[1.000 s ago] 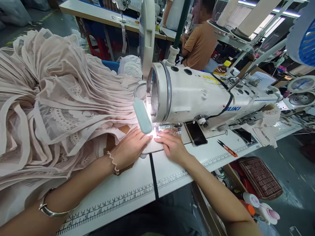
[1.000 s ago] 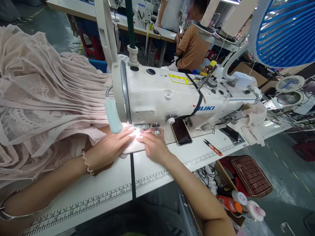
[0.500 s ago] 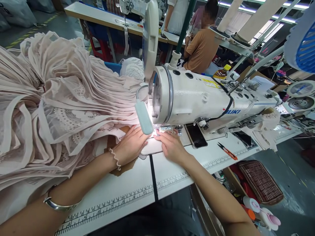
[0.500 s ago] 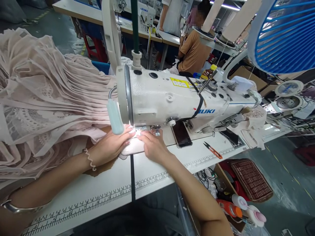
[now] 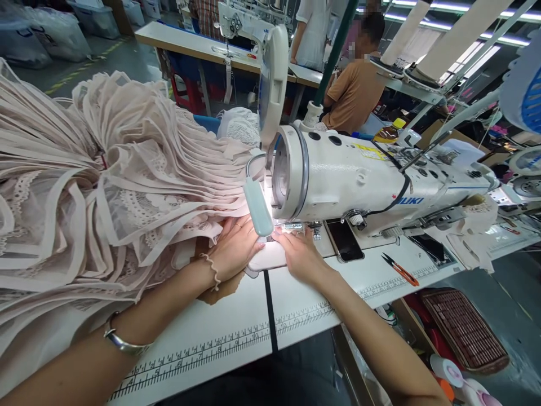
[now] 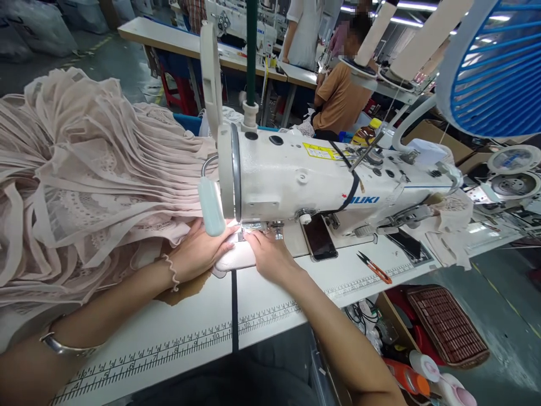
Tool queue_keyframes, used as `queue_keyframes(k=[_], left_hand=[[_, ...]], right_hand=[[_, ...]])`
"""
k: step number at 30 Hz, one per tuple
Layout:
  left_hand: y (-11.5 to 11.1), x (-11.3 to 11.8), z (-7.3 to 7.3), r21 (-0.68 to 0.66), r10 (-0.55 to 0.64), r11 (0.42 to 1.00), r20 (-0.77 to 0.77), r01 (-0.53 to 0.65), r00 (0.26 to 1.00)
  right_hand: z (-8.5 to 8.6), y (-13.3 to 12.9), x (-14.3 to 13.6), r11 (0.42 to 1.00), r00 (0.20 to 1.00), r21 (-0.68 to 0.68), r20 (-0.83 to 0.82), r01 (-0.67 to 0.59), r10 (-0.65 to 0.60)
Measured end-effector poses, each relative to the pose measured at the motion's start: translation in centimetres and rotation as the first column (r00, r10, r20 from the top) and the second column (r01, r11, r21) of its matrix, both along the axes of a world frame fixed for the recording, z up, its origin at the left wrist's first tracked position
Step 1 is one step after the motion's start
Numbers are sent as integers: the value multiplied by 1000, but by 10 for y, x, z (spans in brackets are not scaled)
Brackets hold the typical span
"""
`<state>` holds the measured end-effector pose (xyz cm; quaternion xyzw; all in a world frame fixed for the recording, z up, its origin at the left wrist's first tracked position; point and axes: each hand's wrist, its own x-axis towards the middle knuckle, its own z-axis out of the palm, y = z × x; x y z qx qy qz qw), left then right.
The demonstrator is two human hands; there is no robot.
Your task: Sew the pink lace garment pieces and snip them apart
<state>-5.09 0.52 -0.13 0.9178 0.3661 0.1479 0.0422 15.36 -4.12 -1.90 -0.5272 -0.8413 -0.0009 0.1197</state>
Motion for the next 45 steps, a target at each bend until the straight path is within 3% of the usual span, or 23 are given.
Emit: queue_keyframes(k=[4,7,13,18,24,28,36,45], left_hand=[[-6,5,3,57,112,992,17,-113,994],[-9,9,2,148,178,972,24,-180,984],[-7,10,0,322,17,947,-93,14,995],[4,15,2,149,57,987,56,-65,997],[9,12,8,-100,17,995,14,-15,1000],[8,11,9,-98,12,995,19,-10,1000],[8,11,6,-45,1,999,79,3,997],[7,12,9,-41,7,999,54,-4,999]], right_hand=[[1,1,-2,999,999,-19,2,32,-32],[-1,5,-2,991,991,-6,30,130,-130],[-5,16,0,977,977,-2,25,212,-212],[0,15,-3,980,982,60,9,190,-191],[3,12,-4,992,991,44,61,117,-119],[-4,11,-1,986,991,114,41,121,-126],[-7,13,7,995,998,83,-40,60,-57],[-4,9,-2,993,988,34,106,113,-116]])
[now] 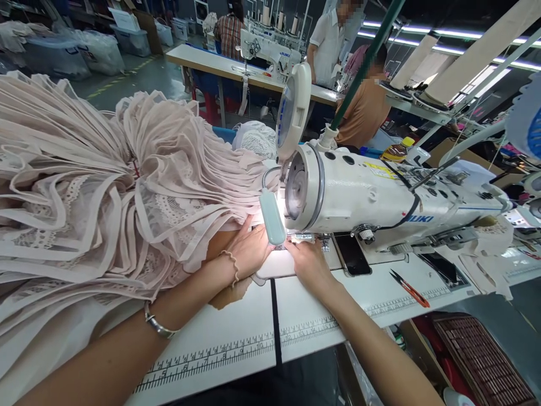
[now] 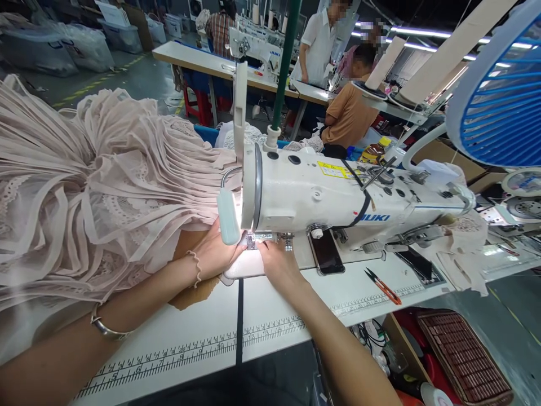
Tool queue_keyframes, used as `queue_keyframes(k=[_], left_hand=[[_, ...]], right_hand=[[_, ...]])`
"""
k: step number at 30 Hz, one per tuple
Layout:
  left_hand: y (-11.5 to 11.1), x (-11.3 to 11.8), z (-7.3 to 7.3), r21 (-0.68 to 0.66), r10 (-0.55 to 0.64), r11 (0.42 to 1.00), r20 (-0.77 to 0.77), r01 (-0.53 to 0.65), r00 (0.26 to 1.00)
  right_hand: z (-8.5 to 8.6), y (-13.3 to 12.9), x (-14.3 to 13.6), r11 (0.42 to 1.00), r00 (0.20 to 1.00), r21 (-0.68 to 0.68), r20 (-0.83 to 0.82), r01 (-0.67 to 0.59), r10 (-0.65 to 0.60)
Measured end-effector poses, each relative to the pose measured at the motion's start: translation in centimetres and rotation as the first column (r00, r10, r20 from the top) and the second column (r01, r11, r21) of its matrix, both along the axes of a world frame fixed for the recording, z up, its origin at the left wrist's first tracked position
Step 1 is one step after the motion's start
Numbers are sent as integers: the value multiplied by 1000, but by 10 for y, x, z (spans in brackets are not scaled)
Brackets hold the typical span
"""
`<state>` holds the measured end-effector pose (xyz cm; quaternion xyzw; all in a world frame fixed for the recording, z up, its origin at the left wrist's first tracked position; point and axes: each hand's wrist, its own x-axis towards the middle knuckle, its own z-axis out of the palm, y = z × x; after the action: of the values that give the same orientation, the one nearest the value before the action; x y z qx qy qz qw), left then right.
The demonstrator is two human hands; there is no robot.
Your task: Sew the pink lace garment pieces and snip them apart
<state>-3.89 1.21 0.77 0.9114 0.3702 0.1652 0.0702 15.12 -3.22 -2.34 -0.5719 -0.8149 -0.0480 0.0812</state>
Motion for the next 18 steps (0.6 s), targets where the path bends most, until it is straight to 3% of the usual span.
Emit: queue_keyframes(k=[8,18], left_hand=[[0,0,-1,-2,9,1000,8,-9,1000],[0,1,-1,8,19,1000,-8,-19,1000]], right_hand=[[3,-1,-7,1000,998,24,67,8,-9],[16,-4,-12,991,993,-115,99,74,-62]])
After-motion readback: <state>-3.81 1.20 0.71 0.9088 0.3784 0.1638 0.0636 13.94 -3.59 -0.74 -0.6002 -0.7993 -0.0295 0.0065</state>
